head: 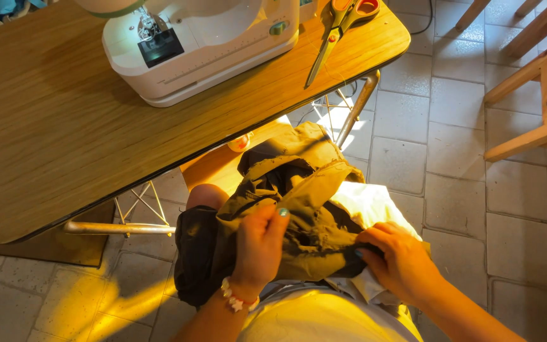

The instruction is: Inspecting and preparing a garment for sewing at a workstation

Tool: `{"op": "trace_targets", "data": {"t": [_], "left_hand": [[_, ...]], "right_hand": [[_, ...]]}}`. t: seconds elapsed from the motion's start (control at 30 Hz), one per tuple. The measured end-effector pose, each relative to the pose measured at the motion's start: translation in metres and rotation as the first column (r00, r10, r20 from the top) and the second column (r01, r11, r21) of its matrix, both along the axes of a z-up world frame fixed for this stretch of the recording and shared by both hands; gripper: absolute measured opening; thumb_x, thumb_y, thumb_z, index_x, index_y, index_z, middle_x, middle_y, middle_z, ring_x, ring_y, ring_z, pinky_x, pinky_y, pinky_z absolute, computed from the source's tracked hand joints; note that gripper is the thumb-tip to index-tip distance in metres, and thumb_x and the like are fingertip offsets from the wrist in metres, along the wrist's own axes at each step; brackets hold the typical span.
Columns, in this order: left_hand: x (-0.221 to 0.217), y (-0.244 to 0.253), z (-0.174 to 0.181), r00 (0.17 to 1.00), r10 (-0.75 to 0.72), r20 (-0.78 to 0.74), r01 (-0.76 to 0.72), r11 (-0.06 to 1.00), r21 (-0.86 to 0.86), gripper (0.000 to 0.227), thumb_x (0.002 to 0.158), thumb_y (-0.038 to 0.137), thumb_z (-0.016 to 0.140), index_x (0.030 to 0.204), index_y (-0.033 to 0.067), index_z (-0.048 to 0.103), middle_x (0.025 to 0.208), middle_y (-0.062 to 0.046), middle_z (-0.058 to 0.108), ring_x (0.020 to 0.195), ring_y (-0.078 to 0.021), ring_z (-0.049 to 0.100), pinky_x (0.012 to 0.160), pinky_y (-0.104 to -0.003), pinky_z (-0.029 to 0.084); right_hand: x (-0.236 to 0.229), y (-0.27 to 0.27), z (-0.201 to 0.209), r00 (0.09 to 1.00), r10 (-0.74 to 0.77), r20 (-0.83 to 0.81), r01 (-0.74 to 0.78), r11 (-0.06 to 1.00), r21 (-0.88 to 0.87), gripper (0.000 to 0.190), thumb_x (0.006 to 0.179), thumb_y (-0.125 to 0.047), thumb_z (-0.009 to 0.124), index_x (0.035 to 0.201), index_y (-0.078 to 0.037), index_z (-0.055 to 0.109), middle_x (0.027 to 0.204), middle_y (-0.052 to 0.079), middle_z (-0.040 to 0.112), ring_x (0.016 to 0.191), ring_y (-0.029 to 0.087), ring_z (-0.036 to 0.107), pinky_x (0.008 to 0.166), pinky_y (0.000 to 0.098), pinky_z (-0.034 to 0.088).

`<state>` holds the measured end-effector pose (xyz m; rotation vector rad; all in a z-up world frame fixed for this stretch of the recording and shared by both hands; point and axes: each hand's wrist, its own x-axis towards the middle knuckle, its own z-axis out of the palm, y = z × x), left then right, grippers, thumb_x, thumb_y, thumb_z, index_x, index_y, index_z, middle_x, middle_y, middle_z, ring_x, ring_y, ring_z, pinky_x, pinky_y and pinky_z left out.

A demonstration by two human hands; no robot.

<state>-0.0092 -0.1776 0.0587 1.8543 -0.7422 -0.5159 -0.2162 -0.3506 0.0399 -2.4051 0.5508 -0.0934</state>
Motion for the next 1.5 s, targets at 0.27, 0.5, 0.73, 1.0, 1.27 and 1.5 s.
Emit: {"op": "trace_targets", "data": {"t": [0.27, 0.5, 0.73, 1.0, 1.27, 1.5], "left_hand": [[-0.003, 0.028, 0.021, 0.921, 0.267, -0.282, -0.355, 0.873, -0.333, 0.041, 0.104, 0.019, 0.05, 0.067, 0.0167, 0.033, 0.067, 0.008, 0.027, 0.065, -0.0067, 0.026, 0.056, -0.029, 0.027], [-0.015, 0.039, 0.147, 0.923, 0.381, -0.056, -0.351, 0.774, -0.526, 0.044, 0.097, 0.024, 0.047, 0.056, 0.0092, 0.053, 0.073, -0.004, 0.054, 0.064, -0.0165, 0.053, 0.061, -0.028, 0.04], [-0.028, 0.045, 0.217, 0.722, 0.37, -0.585, -0.69, 0.448, -0.569, 0.033, 0.089, 0.022, 0.062, 0.07, -0.0042, 0.065, 0.051, -0.02, 0.063, 0.046, -0.0269, 0.06, 0.045, -0.038, 0.052], [0.001, 0.018, 0.065, 0.781, 0.371, -0.502, -0.607, 0.642, -0.47, 0.025, 0.099, 0.023, 0.062, 0.084, 0.0048, 0.07, 0.072, -0.004, 0.067, 0.063, -0.013, 0.056, 0.061, -0.027, 0.049], [0.007, 0.027, -0.066, 0.853, 0.478, -0.208, -0.512, 0.844, -0.161, 0.04, 0.103, 0.018, 0.058, 0.068, 0.0158, 0.039, 0.07, 0.008, 0.029, 0.069, -0.0071, 0.028, 0.058, -0.029, 0.027], [0.01, 0.037, -0.033, 0.797, 0.424, -0.43, -0.504, 0.859, -0.088, 0.026, 0.098, 0.031, 0.064, 0.093, 0.0073, 0.073, 0.08, -0.001, 0.07, 0.081, -0.0089, 0.062, 0.079, -0.026, 0.052]], "right_hand": [[-0.008, -0.012, 0.028, 0.99, -0.004, 0.144, -0.007, 0.997, 0.08, 0.017, 0.086, -0.032, 0.072, 0.092, -0.016, 0.07, 0.075, 0.0, 0.063, 0.062, 0.018, 0.059, 0.062, 0.0299, 0.05], [0.016, 0.005, 0.16, 0.89, 0.007, 0.457, 0.049, 0.993, -0.109, 0.019, 0.091, -0.023, 0.062, 0.082, -0.011, 0.075, 0.065, 0.0, 0.061, 0.05, 0.011, 0.055, 0.052, 0.0228, 0.044], [0.003, -0.021, 0.176, 0.716, -0.319, 0.621, 0.339, 0.936, 0.09, 0.032, 0.102, -0.026, 0.049, 0.118, -0.001, 0.062, 0.102, 0.016, 0.056, 0.095, 0.025, 0.056, 0.088, 0.0343, 0.045], [0.07, -0.051, 0.105, 0.901, -0.01, 0.434, 0.121, 0.966, -0.227, 0.016, 0.089, -0.02, 0.07, 0.076, -0.011, 0.073, 0.067, 0.001, 0.068, 0.061, 0.015, 0.062, 0.061, 0.0294, 0.047], [0.056, -0.023, -0.036, 0.97, -0.109, 0.217, 0.132, 0.987, -0.094, 0.015, 0.09, -0.029, 0.073, 0.09, -0.015, 0.07, 0.085, 0.004, 0.067, 0.082, 0.024, 0.063, 0.079, 0.0354, 0.05], [0.065, -0.017, 0.008, 0.928, 0.079, 0.363, -0.023, 0.987, -0.156, 0.021, 0.092, -0.022, 0.064, 0.108, -0.011, 0.072, 0.11, 0.012, 0.07, 0.099, 0.031, 0.066, 0.094, 0.0436, 0.049]]}}
